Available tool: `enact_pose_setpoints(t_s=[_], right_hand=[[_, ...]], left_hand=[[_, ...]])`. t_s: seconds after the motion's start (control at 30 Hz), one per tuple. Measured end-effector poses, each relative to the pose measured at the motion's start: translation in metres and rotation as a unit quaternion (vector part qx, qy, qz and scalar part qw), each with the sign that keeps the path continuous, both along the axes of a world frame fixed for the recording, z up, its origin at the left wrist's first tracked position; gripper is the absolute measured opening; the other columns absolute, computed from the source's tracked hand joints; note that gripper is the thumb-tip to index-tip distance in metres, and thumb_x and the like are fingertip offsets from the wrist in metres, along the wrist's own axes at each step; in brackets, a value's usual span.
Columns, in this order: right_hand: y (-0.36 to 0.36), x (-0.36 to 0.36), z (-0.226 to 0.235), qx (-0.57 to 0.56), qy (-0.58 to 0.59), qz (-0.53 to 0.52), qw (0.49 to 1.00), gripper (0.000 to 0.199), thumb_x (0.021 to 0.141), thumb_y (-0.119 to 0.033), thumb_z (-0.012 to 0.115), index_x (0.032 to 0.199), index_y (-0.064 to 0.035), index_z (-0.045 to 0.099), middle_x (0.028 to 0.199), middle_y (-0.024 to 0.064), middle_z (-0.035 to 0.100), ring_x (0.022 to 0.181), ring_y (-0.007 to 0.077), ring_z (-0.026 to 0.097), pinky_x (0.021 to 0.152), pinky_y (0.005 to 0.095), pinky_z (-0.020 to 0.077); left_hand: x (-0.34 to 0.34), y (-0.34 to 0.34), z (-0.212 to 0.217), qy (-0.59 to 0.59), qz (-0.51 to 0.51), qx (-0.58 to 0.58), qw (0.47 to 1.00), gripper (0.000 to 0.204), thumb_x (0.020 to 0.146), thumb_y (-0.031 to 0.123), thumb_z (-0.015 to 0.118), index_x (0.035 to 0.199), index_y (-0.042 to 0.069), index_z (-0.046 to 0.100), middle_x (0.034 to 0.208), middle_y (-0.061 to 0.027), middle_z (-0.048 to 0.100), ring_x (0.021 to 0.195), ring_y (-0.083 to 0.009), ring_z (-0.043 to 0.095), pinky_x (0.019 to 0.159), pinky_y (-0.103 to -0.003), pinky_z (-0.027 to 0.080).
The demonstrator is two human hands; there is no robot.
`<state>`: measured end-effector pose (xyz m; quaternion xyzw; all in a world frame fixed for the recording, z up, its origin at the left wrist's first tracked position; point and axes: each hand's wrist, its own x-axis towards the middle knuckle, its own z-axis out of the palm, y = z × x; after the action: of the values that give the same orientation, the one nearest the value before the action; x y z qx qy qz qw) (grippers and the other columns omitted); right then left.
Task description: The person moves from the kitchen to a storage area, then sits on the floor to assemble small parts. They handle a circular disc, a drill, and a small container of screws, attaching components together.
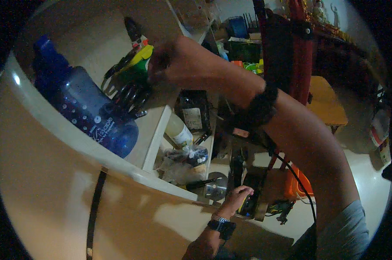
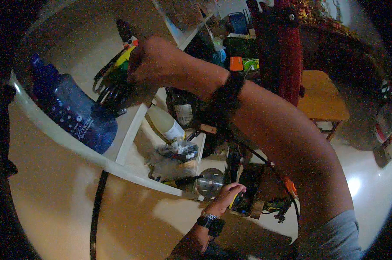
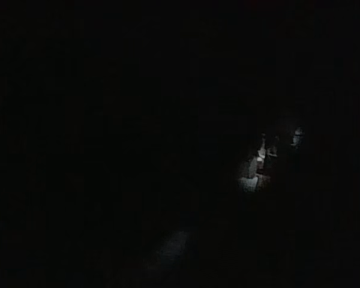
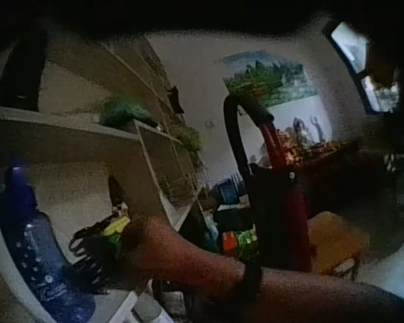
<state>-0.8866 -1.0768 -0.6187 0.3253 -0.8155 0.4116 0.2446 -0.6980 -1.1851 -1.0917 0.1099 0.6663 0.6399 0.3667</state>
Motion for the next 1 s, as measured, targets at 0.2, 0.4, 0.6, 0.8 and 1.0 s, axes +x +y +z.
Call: enact_pose_setpoints(t_s=[0.2, 0.4, 0.6, 0.8, 1.0], right_hand=[[0.018, 0.046, -0.033, 0.026, -0.010, 0.054, 0.998, 0.027, 0.099, -0.030, 0.091, 0.109, -0.0046, 0.093, 0.093, 0.0135, 0.086, 0.087, 0.0249, 0.082, 0.083, 0.0417, 0.0644], [-0.011, 0.044, -0.030, 0.087, 0.026, -0.053, 0.994, 0.034, 0.085, -0.038, 0.087, 0.098, -0.0074, 0.091, 0.090, 0.0205, 0.084, 0.089, 0.0441, 0.083, 0.085, 0.0556, 0.0673], [-0.016, 0.038, -0.023, -0.004, -0.027, 0.018, 0.999, 0.026, 0.083, -0.031, 0.086, 0.099, -0.0102, 0.090, 0.095, 0.0203, 0.084, 0.093, 0.0452, 0.084, 0.084, 0.0571, 0.0676], [-0.024, -0.010, 0.010, 0.023, 0.094, -0.172, 0.980, 0.037, 0.096, -0.023, 0.088, 0.130, -0.0099, 0.087, 0.111, 0.0186, 0.087, 0.098, 0.0349, 0.084, 0.091, 0.0462, 0.0660], [-0.063, -0.036, 0.030, 0.064, 0.161, -0.050, 0.984, 0.048, 0.098, -0.029, 0.089, 0.143, -0.0131, 0.081, 0.124, 0.0202, 0.085, 0.103, 0.0347, 0.083, 0.097, 0.0471, 0.0667]], left_hand=[[-0.007, 0.025, -0.020, 0.038, -0.034, -0.015, 0.999, 0.043, 0.120, 0.040, 0.064, 0.131, 0.002, 0.081, 0.123, -0.0078, 0.084, 0.118, -0.0202, 0.075, 0.107, -0.035, 0.056], [-0.008, 0.044, -0.020, 0.028, -0.038, -0.030, 0.998, 0.036, 0.120, 0.032, 0.066, 0.128, 0.000, 0.082, 0.121, -0.0064, 0.084, 0.116, -0.0181, 0.077, 0.105, -0.035, 0.059], [-0.007, 0.042, -0.016, 0.037, -0.036, -0.027, 0.998, 0.033, 0.118, 0.031, 0.068, 0.127, 0.002, 0.083, 0.120, -0.0069, 0.085, 0.116, -0.0174, 0.077, 0.104, -0.034, 0.060], [-0.003, 0.026, -0.015, 0.072, -0.011, 0.004, 0.997, 0.042, 0.114, 0.038, 0.072, 0.128, -0.001, 0.081, 0.116, -0.0095, 0.085, 0.111, -0.0203, 0.079, 0.098, -0.034, 0.059], [-0.002, 0.002, -0.006, 0.073, -0.021, -0.026, 0.997, 0.039, 0.116, 0.038, 0.072, 0.122, 0.001, 0.083, 0.113, -0.0073, 0.084, 0.108, -0.0177, 0.076, 0.098, -0.035, 0.058]])
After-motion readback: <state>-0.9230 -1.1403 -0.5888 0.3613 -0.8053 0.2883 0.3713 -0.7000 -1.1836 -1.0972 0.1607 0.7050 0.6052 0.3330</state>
